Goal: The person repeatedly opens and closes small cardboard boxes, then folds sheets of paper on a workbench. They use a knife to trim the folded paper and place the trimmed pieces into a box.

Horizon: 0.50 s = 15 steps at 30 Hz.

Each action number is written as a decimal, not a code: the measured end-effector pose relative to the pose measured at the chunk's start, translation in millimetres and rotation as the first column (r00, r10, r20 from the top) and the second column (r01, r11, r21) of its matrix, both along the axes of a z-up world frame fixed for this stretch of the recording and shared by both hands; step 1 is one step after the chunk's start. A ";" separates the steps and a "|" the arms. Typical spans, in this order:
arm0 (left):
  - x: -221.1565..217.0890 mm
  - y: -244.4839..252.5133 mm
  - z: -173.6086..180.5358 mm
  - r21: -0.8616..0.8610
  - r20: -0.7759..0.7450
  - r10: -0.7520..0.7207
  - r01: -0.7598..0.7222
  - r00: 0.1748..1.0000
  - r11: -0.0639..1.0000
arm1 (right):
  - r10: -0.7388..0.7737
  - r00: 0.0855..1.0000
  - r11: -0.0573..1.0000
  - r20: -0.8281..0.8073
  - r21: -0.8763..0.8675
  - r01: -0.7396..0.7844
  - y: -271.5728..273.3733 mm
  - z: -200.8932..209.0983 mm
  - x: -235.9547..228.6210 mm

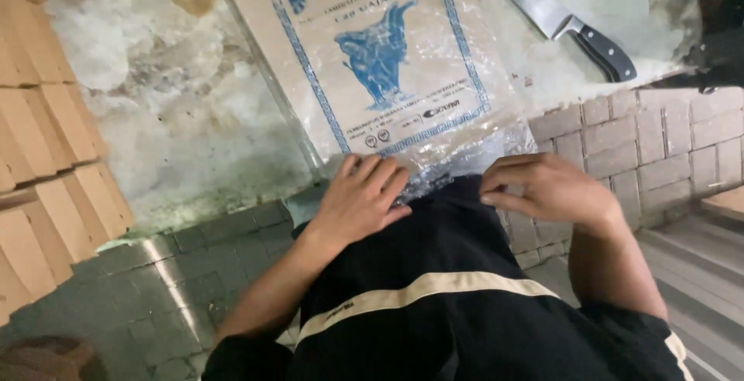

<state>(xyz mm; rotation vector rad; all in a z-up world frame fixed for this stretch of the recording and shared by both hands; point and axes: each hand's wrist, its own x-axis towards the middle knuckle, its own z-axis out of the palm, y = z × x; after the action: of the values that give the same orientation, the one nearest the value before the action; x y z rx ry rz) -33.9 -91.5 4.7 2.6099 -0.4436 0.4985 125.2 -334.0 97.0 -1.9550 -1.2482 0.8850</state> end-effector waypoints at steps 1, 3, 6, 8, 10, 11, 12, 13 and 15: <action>1.3 -2.9 -4.4 0.100 -0.059 -0.021 0.027 0.998 0.995 | 0.047 0.996 0.998 0.074 0.044 -0.050 -1.5 -2.4 -14.9; 4.8 -4.5 -8.2 0.104 -0.031 0.005 -0.002 1.000 0.995 | -0.050 0.976 0.990 0.211 0.137 0.021 1.2 -19.0 -41.4; 5.7 -6.5 -2.6 0.064 -0.008 0.074 -0.074 0.997 0.995 | -0.221 0.889 0.948 0.402 0.301 0.099 2.5 -53.1 -69.3; 8.8 -5.0 7.9 0.035 -0.007 0.120 -0.120 0.993 0.992 | -0.289 0.837 0.919 0.465 0.379 0.108 7.2 -68.5 -78.4; 11.3 -4.6 18.8 -0.092 -0.030 0.209 -0.211 0.977 0.973 | -0.409 0.774 0.873 0.482 0.455 0.178 12.8 -74.2 -85.6; 13.5 -3.9 17.3 -0.088 -0.029 0.214 -0.216 0.976 0.972 | -0.408 0.776 0.871 0.481 0.459 0.174 13.1 -82.7 -84.7; 16.3 -2.9 15.4 -0.104 0.000 0.231 -0.230 0.973 0.968 | -0.440 0.728 0.867 0.525 0.459 0.194 13.8 -91.3 -83.0; 18.9 -1.3 13.4 -0.121 0.028 0.249 -0.244 0.968 0.962 | -0.470 0.676 0.862 0.567 0.460 0.213 15.2 -100.0 -81.4; 20.8 -1.9 15.8 -0.072 0.086 0.270 -0.265 0.959 0.962 | -0.438 0.649 0.880 0.622 0.445 0.168 19.4 -96.7 -67.4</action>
<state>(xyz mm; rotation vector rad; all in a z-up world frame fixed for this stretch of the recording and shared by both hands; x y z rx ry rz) -13.1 -93.4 20.5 2.6080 -0.1005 0.7154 57.8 -314.6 0.3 -2.1728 -1.2786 -0.3290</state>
